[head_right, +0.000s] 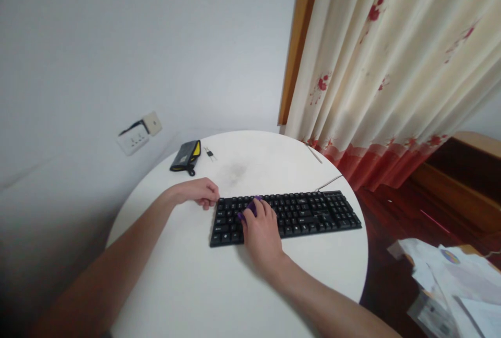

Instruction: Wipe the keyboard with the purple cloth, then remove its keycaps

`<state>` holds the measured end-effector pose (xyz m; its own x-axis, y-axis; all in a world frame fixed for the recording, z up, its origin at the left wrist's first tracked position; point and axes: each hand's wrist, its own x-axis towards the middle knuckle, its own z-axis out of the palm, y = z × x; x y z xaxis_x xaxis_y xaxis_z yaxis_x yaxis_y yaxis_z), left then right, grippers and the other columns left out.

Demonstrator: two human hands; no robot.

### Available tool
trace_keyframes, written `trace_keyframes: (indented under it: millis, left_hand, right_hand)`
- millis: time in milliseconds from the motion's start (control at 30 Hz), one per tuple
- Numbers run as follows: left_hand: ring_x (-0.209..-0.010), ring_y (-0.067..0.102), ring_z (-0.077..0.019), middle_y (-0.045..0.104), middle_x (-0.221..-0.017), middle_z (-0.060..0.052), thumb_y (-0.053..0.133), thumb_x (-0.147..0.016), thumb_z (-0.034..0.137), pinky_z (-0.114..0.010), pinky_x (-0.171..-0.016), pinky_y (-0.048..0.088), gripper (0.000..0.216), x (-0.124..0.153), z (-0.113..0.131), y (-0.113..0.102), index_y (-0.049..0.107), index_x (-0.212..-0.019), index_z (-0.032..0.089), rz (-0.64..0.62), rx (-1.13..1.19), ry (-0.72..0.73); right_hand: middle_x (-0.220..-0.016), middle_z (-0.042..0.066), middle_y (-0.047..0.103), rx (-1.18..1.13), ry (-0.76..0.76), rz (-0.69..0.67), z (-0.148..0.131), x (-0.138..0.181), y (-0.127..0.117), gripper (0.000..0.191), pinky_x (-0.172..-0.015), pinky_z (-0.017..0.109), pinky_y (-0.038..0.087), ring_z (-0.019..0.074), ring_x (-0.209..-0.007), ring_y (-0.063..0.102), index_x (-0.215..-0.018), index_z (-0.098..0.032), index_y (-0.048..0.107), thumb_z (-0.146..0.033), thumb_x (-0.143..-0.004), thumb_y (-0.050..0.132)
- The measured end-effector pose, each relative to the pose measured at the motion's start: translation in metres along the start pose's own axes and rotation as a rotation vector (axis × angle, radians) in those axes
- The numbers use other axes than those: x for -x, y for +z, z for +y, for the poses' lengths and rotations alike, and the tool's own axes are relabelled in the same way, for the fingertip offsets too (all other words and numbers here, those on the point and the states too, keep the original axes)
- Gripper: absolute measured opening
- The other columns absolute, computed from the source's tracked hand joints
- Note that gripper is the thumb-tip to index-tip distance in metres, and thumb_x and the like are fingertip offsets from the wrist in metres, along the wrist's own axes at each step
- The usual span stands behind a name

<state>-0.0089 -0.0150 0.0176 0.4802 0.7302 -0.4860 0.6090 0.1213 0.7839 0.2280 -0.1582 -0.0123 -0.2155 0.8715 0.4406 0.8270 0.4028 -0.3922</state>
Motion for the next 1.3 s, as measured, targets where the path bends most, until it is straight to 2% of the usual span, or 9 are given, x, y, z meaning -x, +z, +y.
trace_keyframes:
  millis: [167, 300, 367, 533, 700, 800, 933, 1100, 1300]
  left_hand:
    - [-0.057, 0.064, -0.0148, 0.070, -0.064, -0.005, 0.070, -0.059, 0.030, -0.021, -0.049, 0.035, 0.017, 0.001, 0.001, 0.001, 0.068, -0.065, 0.015, 0.000, 0.006, 0.006]
    - [-0.057, 0.065, -0.0147, 0.071, -0.065, -0.005, 0.069, -0.060, 0.028, -0.021, -0.050, 0.036, 0.016, 0.001, -0.001, 0.000, 0.069, -0.066, 0.014, -0.001, 0.008, 0.005]
    - [-0.056, 0.064, -0.0139, 0.070, -0.064, -0.005, 0.067, -0.061, 0.026, -0.021, -0.050, 0.036, 0.014, 0.000, -0.002, 0.000, 0.069, -0.067, 0.014, -0.002, 0.007, 0.004]
    - [-0.055, 0.064, -0.0123, 0.070, -0.062, -0.003, 0.065, -0.062, 0.024, -0.019, -0.049, 0.035, 0.011, 0.000, -0.003, 0.000, 0.068, -0.066, 0.014, -0.001, -0.005, 0.003]
    - [-0.055, 0.065, -0.0122, 0.070, -0.062, -0.002, 0.065, -0.062, 0.021, -0.019, -0.049, 0.038, 0.007, -0.003, -0.005, 0.000, 0.068, -0.065, 0.015, 0.005, -0.022, -0.019]
    - [-0.055, 0.065, -0.0125, 0.070, -0.061, -0.001, 0.063, -0.061, 0.017, -0.019, -0.048, 0.039, 0.007, -0.004, -0.005, 0.001, 0.068, -0.066, 0.015, 0.016, -0.016, -0.034]
    - [-0.055, 0.066, -0.0121, 0.070, -0.063, -0.001, 0.062, -0.061, 0.015, -0.018, -0.048, 0.041, 0.010, -0.003, -0.005, 0.002, 0.068, -0.068, 0.015, 0.027, -0.012, -0.037]
    - [-0.055, 0.066, -0.0115, 0.070, -0.061, -0.001, 0.063, -0.063, 0.016, -0.017, -0.048, 0.042, 0.009, -0.003, -0.007, 0.001, 0.069, -0.069, 0.015, 0.015, -0.013, -0.032]
    - [-0.054, 0.065, -0.0113, 0.070, -0.062, -0.001, 0.064, -0.064, 0.016, -0.018, -0.051, 0.045, 0.007, -0.005, -0.008, 0.001, 0.069, -0.068, 0.014, 0.028, -0.029, -0.028]
  right_hand:
    - [-0.105, 0.010, 0.068, -0.039, -0.079, -0.114, 0.001, 0.003, -0.002, 0.017, -0.087, 0.044, 0.051, 0.0272, -0.101, 0.059, -0.097, -0.020, 0.070, -0.013, -0.092, 0.055]
    - [-0.095, 0.006, 0.069, -0.197, -0.017, -0.056, 0.017, -0.020, -0.019, 0.015, -0.084, 0.035, 0.050, 0.0208, -0.090, 0.062, -0.096, -0.020, 0.070, -0.012, -0.091, 0.058]
    - [-0.092, 0.005, 0.069, -0.191, 0.000, -0.030, 0.025, -0.040, -0.025, 0.013, -0.085, 0.034, 0.048, 0.0206, -0.089, 0.062, -0.094, -0.019, 0.071, -0.014, -0.092, 0.059]
    - [-0.099, 0.005, 0.065, -0.141, -0.231, -0.248, 0.023, -0.084, -0.015, 0.012, -0.081, 0.027, 0.046, 0.0168, -0.089, 0.062, -0.093, -0.019, 0.072, -0.017, -0.092, 0.061]
    - [-0.102, 0.007, 0.062, 0.040, -0.423, -0.437, -0.004, -0.105, 0.004, 0.011, -0.080, 0.027, 0.044, 0.0188, -0.096, 0.060, -0.099, -0.019, 0.070, -0.019, -0.092, 0.061]
    - [-0.101, 0.008, 0.062, 0.133, -0.482, -0.474, -0.015, -0.111, 0.007, 0.013, -0.078, 0.028, 0.044, 0.0206, -0.095, 0.058, -0.102, -0.018, 0.067, -0.017, -0.091, 0.061]
    - [-0.103, 0.011, 0.061, 0.134, -0.566, -0.520, -0.017, -0.113, 0.006, 0.011, -0.081, 0.029, 0.043, 0.0209, -0.097, 0.057, -0.097, -0.015, 0.067, -0.014, -0.090, 0.057]
    - [-0.102, 0.011, 0.062, 0.133, -0.585, -0.535, -0.017, -0.118, 0.008, 0.015, -0.080, 0.028, 0.043, 0.0210, -0.096, 0.057, -0.099, -0.014, 0.066, -0.010, -0.088, 0.056]
    - [-0.099, 0.012, 0.064, 0.160, -0.614, -0.605, -0.032, -0.127, 0.007, 0.015, -0.076, 0.028, 0.043, 0.0206, -0.089, 0.061, -0.091, -0.014, 0.070, -0.007, -0.086, 0.058]
